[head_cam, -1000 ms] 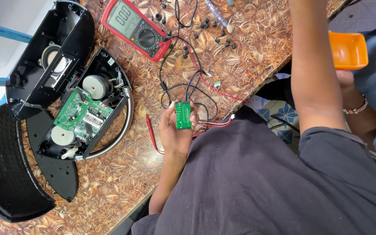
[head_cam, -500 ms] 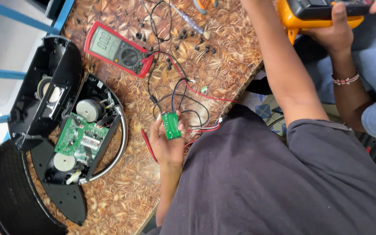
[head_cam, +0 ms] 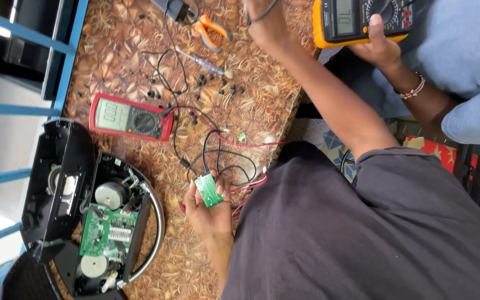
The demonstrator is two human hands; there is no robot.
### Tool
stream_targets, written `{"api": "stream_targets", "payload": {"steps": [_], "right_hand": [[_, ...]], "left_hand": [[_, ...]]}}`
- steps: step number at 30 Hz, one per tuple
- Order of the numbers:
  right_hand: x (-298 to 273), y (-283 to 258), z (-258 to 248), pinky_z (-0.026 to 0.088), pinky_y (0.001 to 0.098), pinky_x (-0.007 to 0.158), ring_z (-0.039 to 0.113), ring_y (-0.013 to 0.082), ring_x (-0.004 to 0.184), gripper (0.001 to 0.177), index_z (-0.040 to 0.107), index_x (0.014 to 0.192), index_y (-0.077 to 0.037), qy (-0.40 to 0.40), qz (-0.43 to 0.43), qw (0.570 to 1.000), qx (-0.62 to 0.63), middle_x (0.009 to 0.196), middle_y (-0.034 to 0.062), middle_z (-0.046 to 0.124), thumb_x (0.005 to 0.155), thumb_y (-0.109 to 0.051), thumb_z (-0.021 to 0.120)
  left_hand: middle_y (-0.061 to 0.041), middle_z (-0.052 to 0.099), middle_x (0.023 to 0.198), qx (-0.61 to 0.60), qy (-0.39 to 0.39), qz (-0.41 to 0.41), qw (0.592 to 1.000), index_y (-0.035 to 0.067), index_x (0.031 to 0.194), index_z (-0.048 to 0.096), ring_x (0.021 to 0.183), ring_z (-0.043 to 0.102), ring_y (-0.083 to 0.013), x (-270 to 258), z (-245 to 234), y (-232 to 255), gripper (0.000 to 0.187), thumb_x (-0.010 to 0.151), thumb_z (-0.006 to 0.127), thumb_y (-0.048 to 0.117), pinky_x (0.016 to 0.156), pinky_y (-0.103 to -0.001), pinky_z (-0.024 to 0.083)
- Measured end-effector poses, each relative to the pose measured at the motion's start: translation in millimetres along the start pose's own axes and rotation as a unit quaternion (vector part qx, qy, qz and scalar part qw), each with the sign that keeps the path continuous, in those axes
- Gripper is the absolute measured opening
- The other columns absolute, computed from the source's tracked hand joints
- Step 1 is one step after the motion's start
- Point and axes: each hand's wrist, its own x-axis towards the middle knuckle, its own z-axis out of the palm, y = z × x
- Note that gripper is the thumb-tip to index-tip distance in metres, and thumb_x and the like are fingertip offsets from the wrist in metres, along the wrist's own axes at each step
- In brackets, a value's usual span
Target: Soldering wires or components onto a small green circuit board using a soldering iron.
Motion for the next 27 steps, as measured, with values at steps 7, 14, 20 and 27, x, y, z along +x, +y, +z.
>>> {"api": "stream_targets", "payload": {"steps": [7,14,20,27], "right_hand": [[-57.2,-34.4,-13.4,0.055,0.0372,0.078,0.056,0.0266,0.092,0.033,0.058,0.104,-0.005,-0.067,-0.045,0.995,-0.055,0.100,0.0093,0.057,0.088,0.022,0.071],[-104.4,-51.8,-11.7,0.045,0.0421,0.075,0.050,0.0303,0.095,0.035,0.060,0.124,-0.003,-0.122,-0.070,0.990,0.017,0.103,0.0158,0.050,0.094,0.015,0.065],[-109.4,-77.6,-23.9,0.042,0.0467,0.083,0.051,0.0353,0.104,0.034,0.055,0.123,-0.005,-0.149,-0.060,0.984,0.071,0.113,0.0191,0.051,0.096,-0.001,0.075],[-111.6,-75.5,-31.2,0.040,0.0419,0.074,0.051,0.0262,0.075,0.022,0.064,0.117,-0.008,-0.002,-0.088,0.969,0.232,0.086,0.0117,0.060,0.102,0.007,0.070]], "left_hand": [[-0.025,0.061,0.097,0.006,0.029,-0.011,0.999,-0.008,0.095,0.057,0.064,0.049,-0.0245,5.5,5.2,-5.8,0.031,0.100,0.052,0.022,0.062,-0.035,0.040],[-0.027,0.064,0.099,0.008,0.025,-0.020,0.999,-0.007,0.092,0.061,0.066,0.049,-0.0257,11.6,3.5,-9.0,0.029,0.100,0.053,0.020,0.063,-0.034,0.041],[-0.027,0.061,0.100,0.014,0.032,-0.028,0.999,-0.006,0.092,0.059,0.067,0.048,-0.0259,13.4,9.0,-9.1,0.029,0.100,0.052,0.021,0.065,-0.035,0.040],[-0.017,0.053,0.083,-0.002,0.029,-0.061,0.998,-0.012,0.104,0.058,0.069,0.048,-0.0235,8.3,9.5,-2.7,0.039,0.099,0.052,0.026,0.056,-0.031,0.039]]}}
